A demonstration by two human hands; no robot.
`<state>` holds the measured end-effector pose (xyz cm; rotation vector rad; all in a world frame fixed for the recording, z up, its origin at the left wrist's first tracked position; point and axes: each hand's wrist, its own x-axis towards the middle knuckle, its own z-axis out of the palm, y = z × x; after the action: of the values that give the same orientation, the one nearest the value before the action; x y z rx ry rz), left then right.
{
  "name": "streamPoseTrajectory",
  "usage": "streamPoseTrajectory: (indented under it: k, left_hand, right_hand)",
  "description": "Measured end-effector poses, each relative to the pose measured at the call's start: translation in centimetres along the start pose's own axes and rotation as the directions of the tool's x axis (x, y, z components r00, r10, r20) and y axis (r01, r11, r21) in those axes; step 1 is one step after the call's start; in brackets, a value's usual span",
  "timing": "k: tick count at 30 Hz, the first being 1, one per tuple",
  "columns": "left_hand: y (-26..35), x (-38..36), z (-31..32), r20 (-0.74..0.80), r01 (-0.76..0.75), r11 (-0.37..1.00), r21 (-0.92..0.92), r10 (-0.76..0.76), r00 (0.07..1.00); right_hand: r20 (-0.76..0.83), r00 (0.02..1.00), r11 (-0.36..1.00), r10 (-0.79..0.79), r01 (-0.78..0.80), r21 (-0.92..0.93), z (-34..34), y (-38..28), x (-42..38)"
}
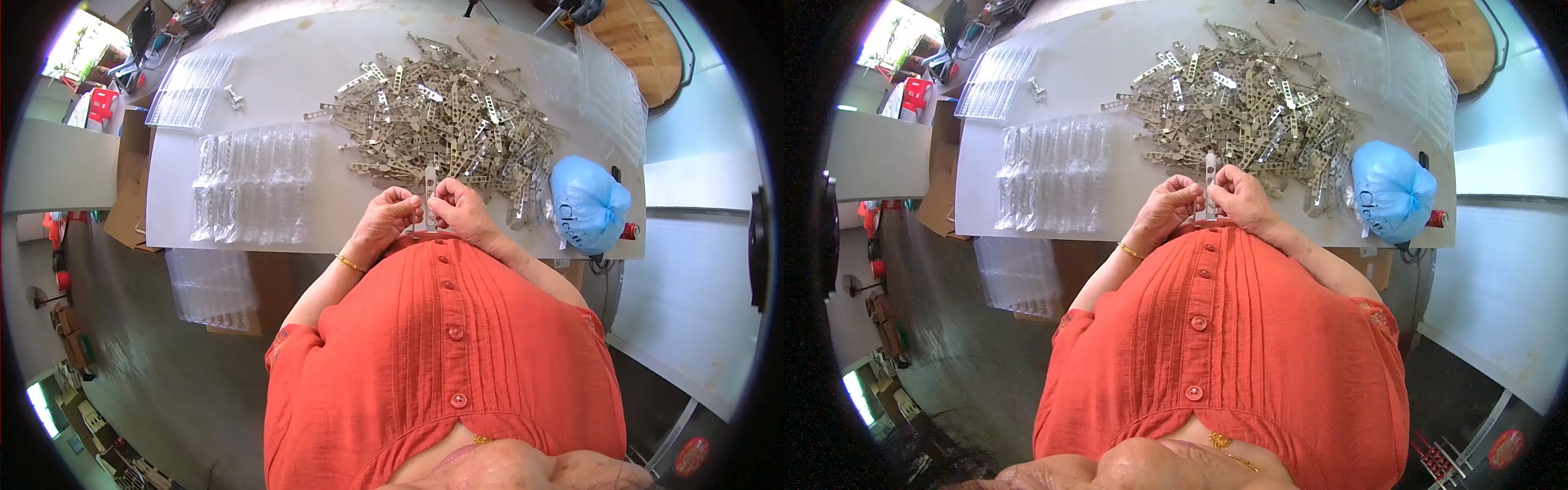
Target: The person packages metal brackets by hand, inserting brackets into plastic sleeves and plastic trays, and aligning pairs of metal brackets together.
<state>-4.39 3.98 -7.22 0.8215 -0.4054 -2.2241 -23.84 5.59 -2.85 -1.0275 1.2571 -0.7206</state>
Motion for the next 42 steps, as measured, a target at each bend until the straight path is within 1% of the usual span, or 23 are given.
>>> streamPoseTrajectory:
  k: [3, 7, 10, 13, 15, 17, 19, 21, 22, 26, 28, 30, 32, 34, 35, 37, 38, 40, 41, 42]
  left_hand:
    - [-0.9, 0.6, 0.3, -0.053, 0.008, 1.0, 0.0, -0.008, 0.999]
    - [-2.0, 1.4, 1.3, -0.034, -0.054, 0.997, -0.048, 0.053, 0.998]
    - [-2.2, 1.8, 1.7, -0.082, -0.064, 0.996, -0.056, 0.059, 0.995]
    - [-2.1, 1.9, 1.7, -0.116, -0.103, 0.995, -0.013, 0.101, 0.988]
    - [-1.9, 2.0, 1.5, -0.167, -0.09, 0.996, -0.012, 0.087, 0.982]
    - [-1.5, 1.9, 1.4, -0.147, -0.098, 0.995, -0.017, 0.094, 0.985]
    - [-1.0, 1.6, 1.2, -0.095, -0.104, 0.993, -0.062, 0.098, 0.991]
    - [-0.8, 1.7, 0.5, -0.067, -0.117, 0.991, -0.065, 0.113, 0.991]
    - [-0.6, 1.8, 0.2, -0.043, -0.125, 0.99, -0.072, 0.122, 0.992]
    - [0.6, 1.3, -0.9, -0.053, -0.109, 0.99, -0.094, 0.104, 0.993]
    - [1.2, 1.1, -1.3, -0.055, -0.096, 0.975, -0.201, 0.087, 0.995]
    - [1.9, 0.9, -2.0, -0.06, -0.087, 0.978, -0.19, 0.077, 0.995]
    - [2.5, 0.6, -2.4, -0.063, -0.077, 0.981, -0.176, 0.067, 0.996]
    - [3.0, 0.4, -2.7, -0.101, -0.086, 0.976, -0.198, 0.067, 0.993]
    - [3.2, 0.3, -2.9, -0.096, -0.079, 0.978, -0.195, 0.061, 0.993]
    - [3.6, 0.0, -3.3, -0.067, -0.083, 0.979, -0.188, 0.071, 0.995]
    - [3.7, -0.1, -3.5, -0.067, -0.079, 0.979, -0.186, 0.068, 0.995]
    - [4.0, -0.1, -3.8, -0.078, -0.079, 0.983, -0.169, 0.067, 0.995]
    - [3.9, 0.1, -4.3, -0.072, -0.074, 0.984, -0.164, 0.063, 0.995]
    - [3.8, 0.3, -4.8, -0.038, -0.068, 0.99, -0.122, 0.063, 0.997]
  right_hand:
    - [0.003, 1.0, 1.0, 0.0, 0.0, -0.03, -0.9, 0.0, -0.1]
    - [0.014, 1.0, 0.998, 0.023, -0.023, -0.053, -2.3, 0.2, -0.1]
    - [0.029, 0.999, 0.998, 0.027, -0.025, -0.058, -2.8, 0.2, 0.1]
    - [0.043, 0.999, 0.999, 0.013, -0.012, -0.038, -2.8, -0.2, 0.3]
    - [0.047, 0.999, 0.999, -0.009, 0.01, -0.031, -2.5, -0.6, 0.6]
    - [0.103, 0.995, 1.0, -0.005, 0.003, 0.016, -2.1, -0.5, 0.9]
    - [0.116, 0.993, 1.0, -0.003, -0.001, 0.031, -1.5, -0.7, 1.1]
    - [0.128, 0.992, 0.999, -0.002, -0.002, 0.033, -1.0, -0.6, 1.5]
    - [0.127, 0.992, 0.999, -0.006, 0.002, 0.033, -0.7, -0.7, 1.6]
    - [0.08, 0.997, 0.999, -0.002, -0.002, 0.04, 0.8, -1.3, 1.7]
    - [0.064, 0.998, 0.999, -0.005, 0.002, 0.045, 1.4, -1.3, 1.8]
    - [0.053, 0.998, 0.991, 0.024, -0.03, 0.129, 2.0, -1.1, 2.1]
    - [0.053, 0.998, 0.991, 0.023, -0.03, 0.129, 2.4, -0.7, 2.4]
    - [0.096, 0.99, 0.949, 0.1, -0.124, 0.291, 3.0, -0.5, 2.4]
    - [0.089, 0.991, 0.948, 0.099, -0.121, 0.295, 3.3, -0.4, 2.5]
    - [0.083, 0.987, 0.915, 0.138, -0.159, 0.37, 3.9, -0.1, 2.6]
    - [0.081, 0.987, 0.914, 0.139, -0.159, 0.374, 4.3, 0.1, 2.7]
    - [0.051, 0.998, 0.954, 0.047, -0.06, 0.293, 4.9, 0.2, 2.8]
    - [0.043, 0.998, 0.953, 0.044, -0.055, 0.297, 5.2, 0.3, 3.0]
    - [0.039, 0.999, 0.972, 0.018, -0.027, 0.232, 5.6, 0.4, 3.0]
